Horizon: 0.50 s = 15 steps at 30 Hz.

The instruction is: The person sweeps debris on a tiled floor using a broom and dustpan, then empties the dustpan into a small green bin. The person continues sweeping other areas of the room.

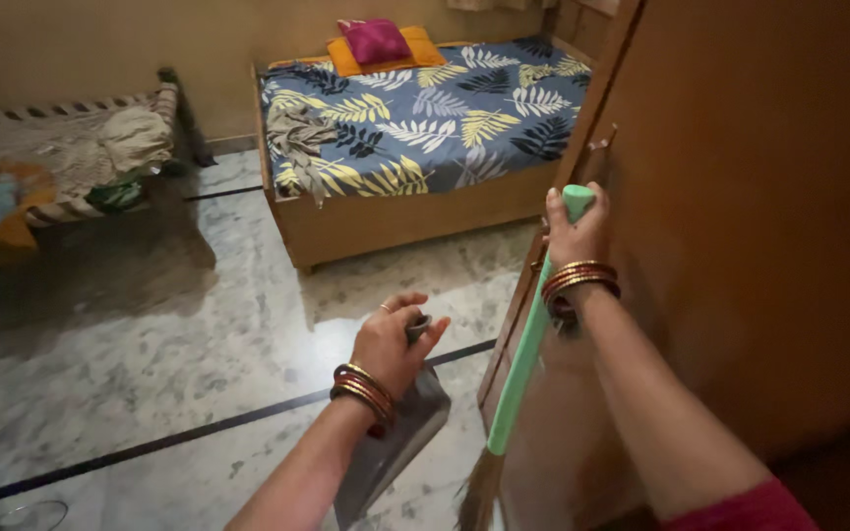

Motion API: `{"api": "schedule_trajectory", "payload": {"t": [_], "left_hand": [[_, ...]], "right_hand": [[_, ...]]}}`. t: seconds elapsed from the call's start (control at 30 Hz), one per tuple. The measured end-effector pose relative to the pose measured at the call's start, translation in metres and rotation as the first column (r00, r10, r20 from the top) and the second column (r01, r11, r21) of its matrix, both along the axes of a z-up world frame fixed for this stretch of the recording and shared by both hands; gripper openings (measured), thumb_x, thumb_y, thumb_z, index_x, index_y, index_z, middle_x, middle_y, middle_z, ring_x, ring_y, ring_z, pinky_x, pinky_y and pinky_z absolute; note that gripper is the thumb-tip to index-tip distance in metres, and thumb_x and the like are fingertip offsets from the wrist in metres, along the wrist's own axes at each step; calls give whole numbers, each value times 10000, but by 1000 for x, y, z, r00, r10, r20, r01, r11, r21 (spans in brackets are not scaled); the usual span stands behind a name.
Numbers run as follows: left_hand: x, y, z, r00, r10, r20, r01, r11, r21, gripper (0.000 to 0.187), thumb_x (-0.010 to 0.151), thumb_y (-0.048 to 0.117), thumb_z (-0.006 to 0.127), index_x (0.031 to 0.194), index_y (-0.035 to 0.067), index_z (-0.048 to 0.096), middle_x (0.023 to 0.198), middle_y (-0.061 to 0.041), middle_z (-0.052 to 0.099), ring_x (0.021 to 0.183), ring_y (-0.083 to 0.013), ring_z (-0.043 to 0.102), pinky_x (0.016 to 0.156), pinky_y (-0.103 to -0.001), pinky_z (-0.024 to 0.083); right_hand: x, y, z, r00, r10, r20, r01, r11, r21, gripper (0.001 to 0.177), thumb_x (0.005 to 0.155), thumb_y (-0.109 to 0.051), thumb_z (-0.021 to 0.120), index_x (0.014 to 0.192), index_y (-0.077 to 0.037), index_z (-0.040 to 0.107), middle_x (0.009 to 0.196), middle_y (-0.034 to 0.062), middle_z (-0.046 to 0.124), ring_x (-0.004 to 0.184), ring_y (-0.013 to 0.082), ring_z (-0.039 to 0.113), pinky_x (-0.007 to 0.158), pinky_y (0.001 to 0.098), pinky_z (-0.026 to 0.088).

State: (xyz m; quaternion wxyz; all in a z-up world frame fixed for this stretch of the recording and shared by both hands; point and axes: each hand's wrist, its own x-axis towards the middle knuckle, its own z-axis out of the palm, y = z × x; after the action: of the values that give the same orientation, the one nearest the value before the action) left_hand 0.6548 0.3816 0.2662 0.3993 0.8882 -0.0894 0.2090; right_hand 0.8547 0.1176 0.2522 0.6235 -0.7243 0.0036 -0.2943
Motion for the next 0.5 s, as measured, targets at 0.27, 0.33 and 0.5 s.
{"api": "schedule_trajectory", "payload": {"t": [0.27,0.33,0.5], "left_hand": [[15,-32,11,985,-41,-167,11,985,-173,330,852,351,734,872,22,727,1264,-62,699,860,-265,760,750,-370,617],[21,-35,12,991,-37,-125,20,990,-139,322,855,344,744,839,23,721,1253,-68,708,855,-274,757,756,-377,605],[30,-34,6,999,-37,40,40,997,-66,324,867,324,759,776,18,705,1231,-99,721,873,-309,727,770,-399,575]], "right_hand": [[85,-31,-19,960,-164,226,219,944,-246,495,948,-336,784,1231,8,568,1085,176,686,963,322,686,881,446,539],[97,-32,-15,980,-138,140,167,961,-223,487,911,-350,790,1192,-7,588,1025,162,700,912,316,694,831,439,550],[92,-25,-9,984,-174,51,181,934,-309,448,880,-379,815,1099,-30,640,957,148,721,868,326,715,791,442,557]]}}
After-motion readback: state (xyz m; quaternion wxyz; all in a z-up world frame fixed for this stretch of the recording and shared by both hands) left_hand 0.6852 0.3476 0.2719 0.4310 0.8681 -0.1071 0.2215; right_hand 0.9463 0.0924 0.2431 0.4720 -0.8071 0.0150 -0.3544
